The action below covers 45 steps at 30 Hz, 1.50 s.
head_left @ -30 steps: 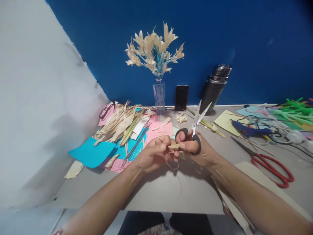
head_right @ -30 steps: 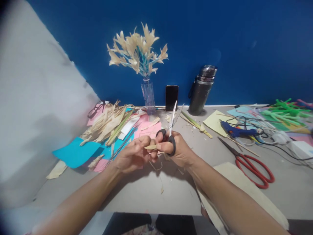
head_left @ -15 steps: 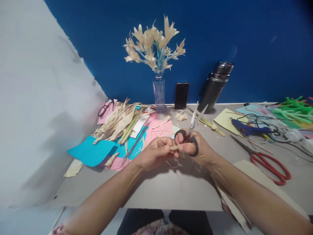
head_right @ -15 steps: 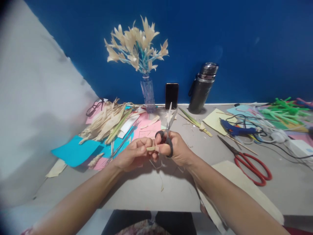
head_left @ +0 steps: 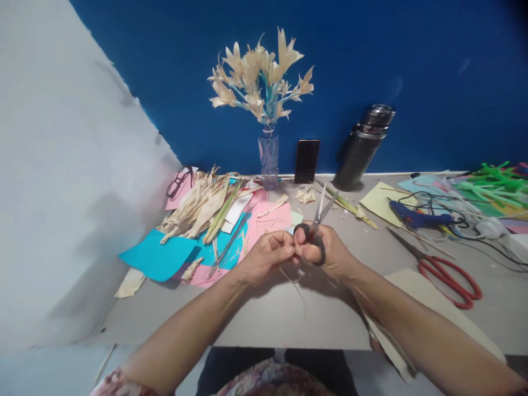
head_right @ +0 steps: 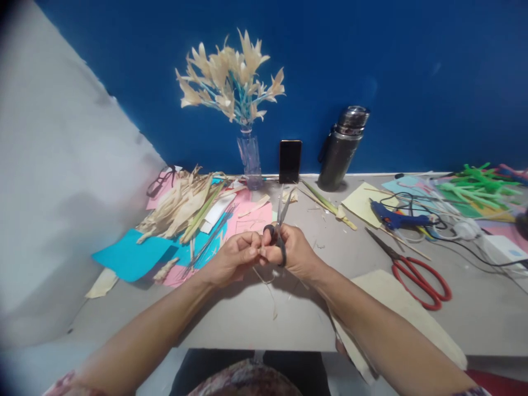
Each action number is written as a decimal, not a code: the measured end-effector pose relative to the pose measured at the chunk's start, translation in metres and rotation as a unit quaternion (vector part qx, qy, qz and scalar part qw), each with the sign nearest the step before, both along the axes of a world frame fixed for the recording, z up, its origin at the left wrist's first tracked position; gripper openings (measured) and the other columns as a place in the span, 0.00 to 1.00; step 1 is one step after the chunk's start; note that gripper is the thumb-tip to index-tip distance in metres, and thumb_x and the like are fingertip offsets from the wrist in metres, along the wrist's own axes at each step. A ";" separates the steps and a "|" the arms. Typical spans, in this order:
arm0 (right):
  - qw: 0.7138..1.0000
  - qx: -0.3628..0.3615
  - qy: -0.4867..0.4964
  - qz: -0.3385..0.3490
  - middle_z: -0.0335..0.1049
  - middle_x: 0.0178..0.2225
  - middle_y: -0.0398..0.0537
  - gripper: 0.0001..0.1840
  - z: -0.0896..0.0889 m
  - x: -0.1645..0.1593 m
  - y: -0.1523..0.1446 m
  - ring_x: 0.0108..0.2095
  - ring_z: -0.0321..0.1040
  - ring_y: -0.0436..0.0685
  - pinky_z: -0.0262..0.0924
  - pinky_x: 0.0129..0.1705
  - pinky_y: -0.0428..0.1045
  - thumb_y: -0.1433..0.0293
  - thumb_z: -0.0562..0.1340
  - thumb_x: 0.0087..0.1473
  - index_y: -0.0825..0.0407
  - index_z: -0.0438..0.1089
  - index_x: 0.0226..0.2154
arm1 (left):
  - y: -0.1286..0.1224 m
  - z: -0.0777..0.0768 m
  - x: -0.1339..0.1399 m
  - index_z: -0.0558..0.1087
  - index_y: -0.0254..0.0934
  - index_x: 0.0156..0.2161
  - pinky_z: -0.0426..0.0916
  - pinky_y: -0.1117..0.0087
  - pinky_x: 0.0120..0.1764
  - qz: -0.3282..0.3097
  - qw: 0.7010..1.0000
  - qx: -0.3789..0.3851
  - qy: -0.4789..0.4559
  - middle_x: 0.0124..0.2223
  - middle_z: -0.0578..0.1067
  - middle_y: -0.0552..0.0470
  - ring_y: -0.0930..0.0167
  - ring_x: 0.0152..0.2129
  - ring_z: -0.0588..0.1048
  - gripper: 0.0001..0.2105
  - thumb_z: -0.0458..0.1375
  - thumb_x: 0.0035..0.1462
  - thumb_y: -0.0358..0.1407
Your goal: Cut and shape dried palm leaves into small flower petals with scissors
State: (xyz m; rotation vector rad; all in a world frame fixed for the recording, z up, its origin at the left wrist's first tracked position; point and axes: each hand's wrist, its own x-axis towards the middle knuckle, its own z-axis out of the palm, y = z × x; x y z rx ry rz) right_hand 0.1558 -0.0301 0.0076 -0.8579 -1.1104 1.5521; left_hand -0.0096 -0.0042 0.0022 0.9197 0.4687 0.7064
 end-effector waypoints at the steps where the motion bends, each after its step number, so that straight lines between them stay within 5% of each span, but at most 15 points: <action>1: 1.000 -0.003 0.015 0.006 0.69 0.21 0.40 0.16 0.000 0.000 0.001 0.22 0.67 0.50 0.61 0.25 0.45 0.69 0.71 0.42 0.52 0.63 0.28 | 0.000 0.000 -0.001 0.68 0.34 0.27 0.66 0.72 0.34 -0.012 1.000 -0.001 -0.012 0.29 0.72 0.51 0.73 0.27 0.73 0.16 0.69 0.46 0.41; 5: 0.998 0.001 0.050 0.022 0.68 0.21 0.40 0.14 -0.001 0.004 0.003 0.21 0.67 0.53 0.64 0.24 0.49 0.68 0.70 0.45 0.51 0.63 0.29 | -0.002 0.003 -0.001 0.70 0.34 0.32 0.68 0.67 0.38 -0.033 0.998 -0.022 -0.058 0.33 0.73 0.48 0.68 0.32 0.74 0.20 0.69 0.44 0.47; 11: 1.000 0.009 -0.005 0.006 0.69 0.22 0.41 0.15 -0.002 0.005 0.002 0.21 0.67 0.50 0.60 0.24 0.44 0.70 0.72 0.41 0.53 0.65 0.29 | -0.005 0.000 0.003 0.68 0.33 0.27 0.66 0.73 0.33 0.023 0.999 -0.023 -0.006 0.28 0.73 0.52 0.75 0.25 0.72 0.15 0.70 0.44 0.38; 17: 0.994 0.002 0.099 -0.036 0.66 0.24 0.40 0.13 -0.004 0.004 0.011 0.24 0.67 0.52 0.64 0.26 0.48 0.69 0.71 0.42 0.51 0.66 0.27 | -0.002 -0.002 0.003 0.71 0.33 0.33 0.68 0.69 0.35 0.025 0.997 -0.035 -0.062 0.33 0.74 0.48 0.70 0.31 0.74 0.15 0.68 0.48 0.42; 25: 0.993 0.037 0.029 -0.110 0.67 0.25 0.40 0.14 -0.012 -0.006 0.009 0.23 0.63 0.50 0.62 0.26 0.47 0.69 0.72 0.40 0.52 0.68 0.28 | -0.003 -0.010 0.016 0.68 0.36 0.31 0.67 0.72 0.27 0.160 0.987 0.025 0.015 0.24 0.70 0.57 0.75 0.20 0.71 0.12 0.69 0.46 0.34; 33: 0.988 0.058 -0.024 -0.142 0.66 0.26 0.39 0.15 -0.015 -0.004 0.012 0.26 0.62 0.50 0.59 0.27 0.45 0.69 0.72 0.38 0.52 0.69 0.29 | -0.002 -0.001 0.010 0.69 0.34 0.28 0.68 0.74 0.25 0.200 0.975 0.068 0.061 0.30 0.71 0.55 0.77 0.21 0.71 0.10 0.67 0.45 0.32; 39: 0.987 0.055 -0.027 -0.149 0.66 0.25 0.39 0.16 -0.015 -0.007 0.011 0.24 0.61 0.49 0.59 0.27 0.46 0.68 0.71 0.36 0.52 0.68 0.29 | -0.002 -0.006 0.015 0.68 0.36 0.29 0.68 0.74 0.24 0.211 0.968 0.088 0.104 0.24 0.67 0.58 0.76 0.19 0.69 0.11 0.65 0.49 0.37; 45: 0.978 0.046 -0.065 -0.191 0.65 0.22 0.39 0.14 -0.008 0.003 0.020 0.23 0.59 0.49 0.55 0.26 0.45 0.68 0.71 0.35 0.53 0.69 0.27 | 0.006 -0.006 0.014 0.69 0.35 0.31 0.68 0.74 0.26 0.217 0.952 0.136 0.170 0.29 0.73 0.54 0.76 0.22 0.72 0.08 0.63 0.50 0.36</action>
